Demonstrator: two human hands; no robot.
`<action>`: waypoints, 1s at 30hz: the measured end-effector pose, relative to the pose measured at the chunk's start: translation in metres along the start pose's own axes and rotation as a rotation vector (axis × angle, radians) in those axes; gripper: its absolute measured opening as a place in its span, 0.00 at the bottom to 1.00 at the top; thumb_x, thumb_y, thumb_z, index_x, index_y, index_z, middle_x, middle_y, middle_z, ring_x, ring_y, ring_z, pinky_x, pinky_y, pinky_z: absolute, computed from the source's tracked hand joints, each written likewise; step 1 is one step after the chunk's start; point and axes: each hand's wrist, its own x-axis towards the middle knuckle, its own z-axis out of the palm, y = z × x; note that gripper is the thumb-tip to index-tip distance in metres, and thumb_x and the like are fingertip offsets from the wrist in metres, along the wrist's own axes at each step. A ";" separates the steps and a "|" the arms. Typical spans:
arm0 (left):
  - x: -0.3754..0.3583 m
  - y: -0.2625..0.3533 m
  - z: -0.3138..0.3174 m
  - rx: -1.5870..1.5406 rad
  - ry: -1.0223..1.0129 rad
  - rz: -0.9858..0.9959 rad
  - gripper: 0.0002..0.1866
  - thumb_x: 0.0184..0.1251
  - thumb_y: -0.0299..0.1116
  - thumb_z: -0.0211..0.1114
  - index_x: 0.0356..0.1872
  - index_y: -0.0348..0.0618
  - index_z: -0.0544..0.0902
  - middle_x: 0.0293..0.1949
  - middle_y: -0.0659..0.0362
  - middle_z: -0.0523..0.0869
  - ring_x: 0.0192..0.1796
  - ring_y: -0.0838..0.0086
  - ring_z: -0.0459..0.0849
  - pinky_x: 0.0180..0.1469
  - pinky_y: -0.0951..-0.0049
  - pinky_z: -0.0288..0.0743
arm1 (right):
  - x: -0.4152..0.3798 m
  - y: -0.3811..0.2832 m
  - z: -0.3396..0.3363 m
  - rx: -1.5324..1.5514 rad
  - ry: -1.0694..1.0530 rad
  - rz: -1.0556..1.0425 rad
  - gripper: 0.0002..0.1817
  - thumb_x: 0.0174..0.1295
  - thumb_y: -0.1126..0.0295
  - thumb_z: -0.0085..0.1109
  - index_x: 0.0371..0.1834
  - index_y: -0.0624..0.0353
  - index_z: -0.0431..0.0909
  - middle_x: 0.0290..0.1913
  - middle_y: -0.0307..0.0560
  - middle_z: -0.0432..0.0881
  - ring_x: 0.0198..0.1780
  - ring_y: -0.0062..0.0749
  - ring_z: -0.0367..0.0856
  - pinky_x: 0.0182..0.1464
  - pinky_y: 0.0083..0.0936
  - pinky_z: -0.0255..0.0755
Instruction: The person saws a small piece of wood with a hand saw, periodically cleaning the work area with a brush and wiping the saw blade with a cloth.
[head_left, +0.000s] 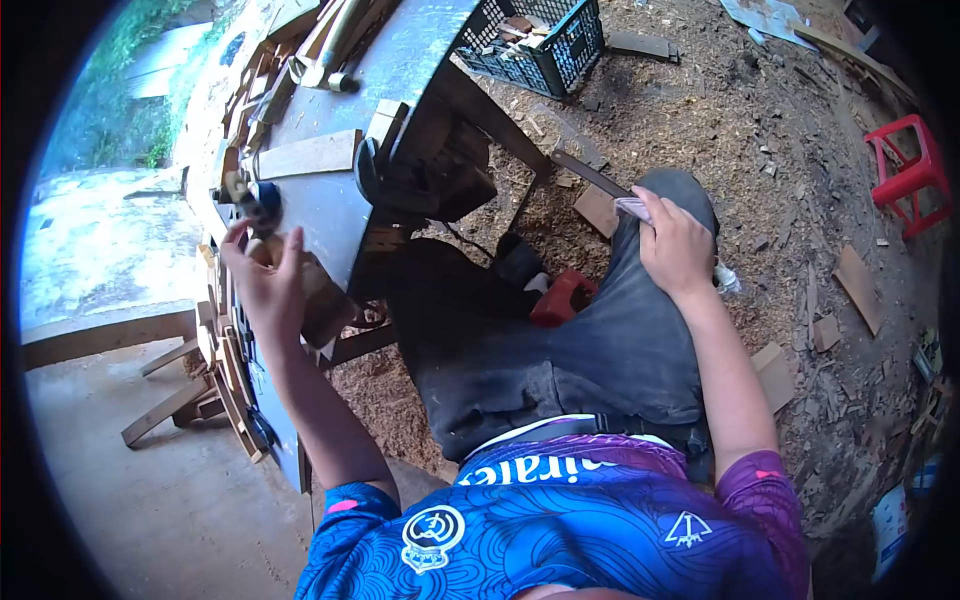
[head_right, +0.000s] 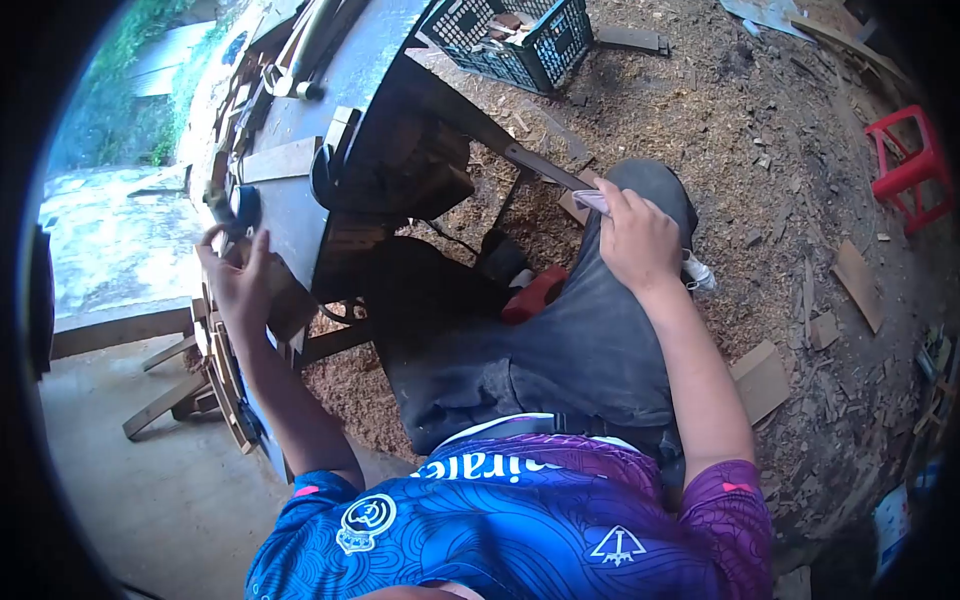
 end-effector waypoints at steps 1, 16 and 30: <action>0.007 0.017 0.001 -0.127 0.131 0.025 0.36 0.67 0.33 0.78 0.68 0.36 0.65 0.39 0.54 0.89 0.38 0.79 0.85 0.40 0.79 0.77 | 0.000 0.000 0.000 0.002 0.006 0.001 0.23 0.65 0.70 0.57 0.65 0.46 0.80 0.41 0.46 0.85 0.44 0.47 0.87 0.47 0.44 0.81; 0.056 0.120 0.076 -0.469 0.064 0.686 0.07 0.69 0.30 0.76 0.43 0.38 0.93 0.41 0.56 0.95 0.41 0.74 0.93 0.46 0.71 0.87 | -0.011 0.004 -0.008 0.045 0.009 0.099 0.23 0.66 0.69 0.56 0.65 0.43 0.79 0.44 0.46 0.86 0.48 0.48 0.87 0.51 0.45 0.81; 0.095 0.099 0.073 0.035 0.091 0.468 0.13 0.66 0.42 0.79 0.43 0.43 0.95 0.29 0.56 0.93 0.30 0.78 0.88 0.36 0.76 0.78 | -0.005 0.002 -0.004 0.015 0.004 0.048 0.22 0.65 0.69 0.56 0.63 0.46 0.80 0.44 0.46 0.86 0.48 0.49 0.87 0.51 0.46 0.81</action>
